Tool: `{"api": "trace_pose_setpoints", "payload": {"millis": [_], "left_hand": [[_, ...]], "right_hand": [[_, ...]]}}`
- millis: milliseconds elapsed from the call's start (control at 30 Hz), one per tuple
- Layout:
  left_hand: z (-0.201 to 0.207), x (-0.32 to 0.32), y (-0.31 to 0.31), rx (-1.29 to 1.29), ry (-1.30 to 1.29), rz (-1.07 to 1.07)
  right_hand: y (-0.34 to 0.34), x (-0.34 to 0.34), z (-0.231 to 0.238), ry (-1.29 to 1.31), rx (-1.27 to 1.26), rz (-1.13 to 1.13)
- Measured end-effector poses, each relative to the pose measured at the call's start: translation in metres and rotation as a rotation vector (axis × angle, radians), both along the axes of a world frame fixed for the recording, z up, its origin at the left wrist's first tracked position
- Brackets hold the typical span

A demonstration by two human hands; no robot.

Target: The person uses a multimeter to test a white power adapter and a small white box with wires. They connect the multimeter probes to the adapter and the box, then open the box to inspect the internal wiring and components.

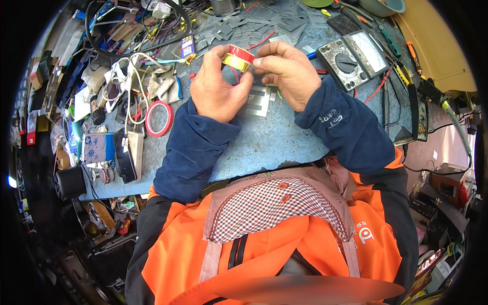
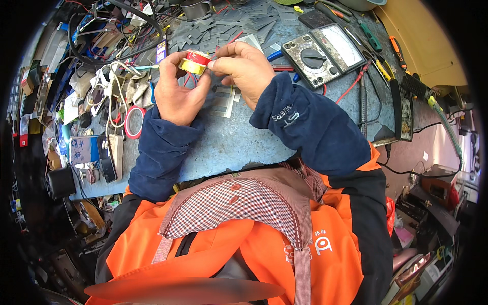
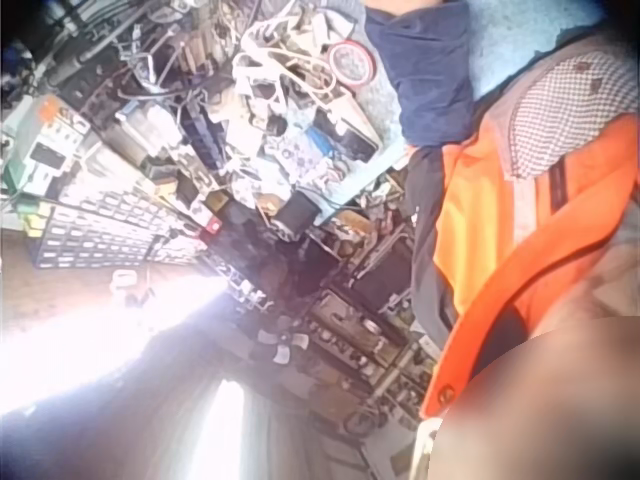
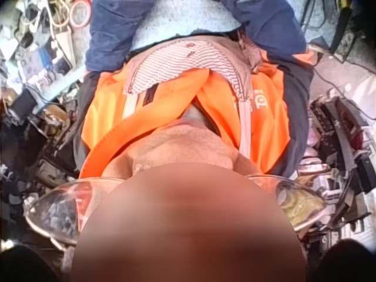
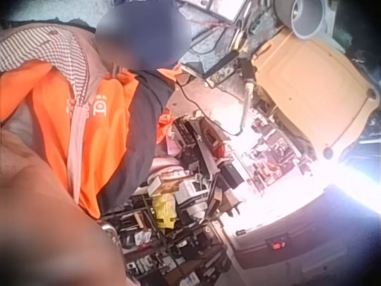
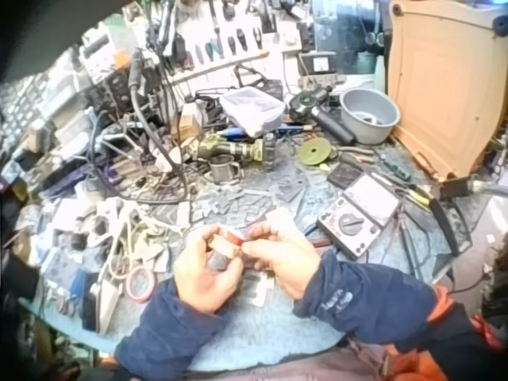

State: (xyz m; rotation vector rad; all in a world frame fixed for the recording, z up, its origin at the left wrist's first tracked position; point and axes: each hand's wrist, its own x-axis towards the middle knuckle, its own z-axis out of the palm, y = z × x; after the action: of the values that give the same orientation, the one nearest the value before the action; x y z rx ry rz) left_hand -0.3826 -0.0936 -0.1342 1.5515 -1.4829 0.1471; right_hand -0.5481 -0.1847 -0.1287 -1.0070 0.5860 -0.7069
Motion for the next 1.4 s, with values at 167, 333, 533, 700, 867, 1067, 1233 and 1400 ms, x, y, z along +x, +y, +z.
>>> {"api": "trace_pose_setpoints", "payload": {"millis": [167,333,533,700,867,1067,1233,1400], "left_hand": [[0.002,0.000,-0.002,-0.033,-0.005,-0.101],[0.002,0.000,-0.004,0.052,0.452,-0.289],[-0.004,0.014,-0.011,0.149,0.795,-0.356],[0.008,0.042,-0.011,-0.184,0.007,-0.048],[0.006,0.051,-0.018,-0.249,-0.317,-0.075],[-0.016,0.041,-0.013,0.151,-0.296,-0.361],[-0.013,0.047,-0.008,0.212,-0.324,-0.249],[-0.010,0.045,-0.016,-0.053,-0.347,-0.248]], "right_hand": [[-0.002,0.001,-0.001,0.010,-0.025,0.016],[-0.003,0.002,0.000,-0.005,-0.018,-0.062],[-0.007,0.002,-0.009,0.142,-0.127,0.077],[-0.004,0.005,-0.017,0.299,-0.483,0.121],[-0.002,0.002,-0.022,0.304,-0.725,0.111],[0.014,0.000,-0.001,0.302,-0.855,0.101],[0.043,-0.032,0.052,-0.200,-1.136,0.101],[0.129,-0.079,0.132,-1.108,-0.876,-0.132]]}}
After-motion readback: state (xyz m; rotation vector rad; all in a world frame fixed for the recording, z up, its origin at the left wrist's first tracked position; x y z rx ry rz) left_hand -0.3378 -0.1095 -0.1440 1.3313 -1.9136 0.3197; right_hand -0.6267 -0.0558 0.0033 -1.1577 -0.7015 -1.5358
